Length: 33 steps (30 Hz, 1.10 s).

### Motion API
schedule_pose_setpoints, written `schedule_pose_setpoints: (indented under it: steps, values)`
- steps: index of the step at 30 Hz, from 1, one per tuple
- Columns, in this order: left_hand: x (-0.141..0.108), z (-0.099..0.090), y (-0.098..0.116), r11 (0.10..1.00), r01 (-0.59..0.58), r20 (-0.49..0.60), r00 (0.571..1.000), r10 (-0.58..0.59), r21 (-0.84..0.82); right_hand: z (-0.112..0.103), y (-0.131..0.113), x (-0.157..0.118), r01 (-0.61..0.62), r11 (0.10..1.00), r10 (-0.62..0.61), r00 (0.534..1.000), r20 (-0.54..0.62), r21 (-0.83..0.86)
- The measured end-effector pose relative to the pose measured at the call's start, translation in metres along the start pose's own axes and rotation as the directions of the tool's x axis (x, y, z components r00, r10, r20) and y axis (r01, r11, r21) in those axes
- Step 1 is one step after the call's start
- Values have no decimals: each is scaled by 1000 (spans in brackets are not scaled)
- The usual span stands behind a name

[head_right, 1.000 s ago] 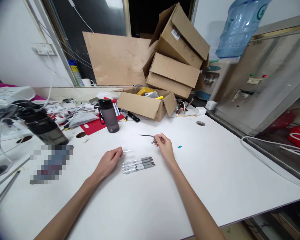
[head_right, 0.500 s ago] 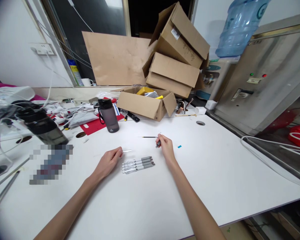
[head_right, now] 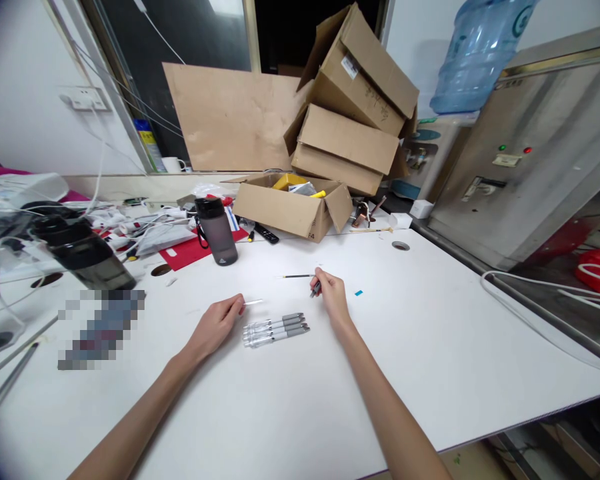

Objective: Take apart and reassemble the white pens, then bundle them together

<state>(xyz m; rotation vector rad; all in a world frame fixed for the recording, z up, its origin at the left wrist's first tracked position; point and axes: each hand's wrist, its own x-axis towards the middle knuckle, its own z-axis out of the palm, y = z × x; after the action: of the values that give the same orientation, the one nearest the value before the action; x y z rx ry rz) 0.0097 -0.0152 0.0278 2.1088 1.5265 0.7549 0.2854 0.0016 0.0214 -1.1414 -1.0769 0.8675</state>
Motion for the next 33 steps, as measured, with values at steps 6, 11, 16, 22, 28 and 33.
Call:
schedule_pose_setpoints:
  steps: [6,11,16,22,28,33]
  values:
    - [-1,-1,3,1000,18,20,1000,-19,7,2,-2,0,-11,1000,10,1000,23,26]
    - [0,0,2,1000,17,16,1000,-17,1,3,-1,1,9,1000,-9,998,61,5]
    - [-1,0,0,1000,10,13,1000,-10,-7,3,3,2,41,999,-38,996,80,-30]
    - [0,0,-1,1000,13,2,1000,-13,-15,3,7,2,104,992,-98,991,93,-65]
    - [1,0,-1,999,25,-13,1000,-26,-42,2,6,1,129,986,-118,987,106,-106]
    - [0,-1,-1,998,21,-9,1000,-22,-66,2,7,1,122,987,-111,988,109,-103]
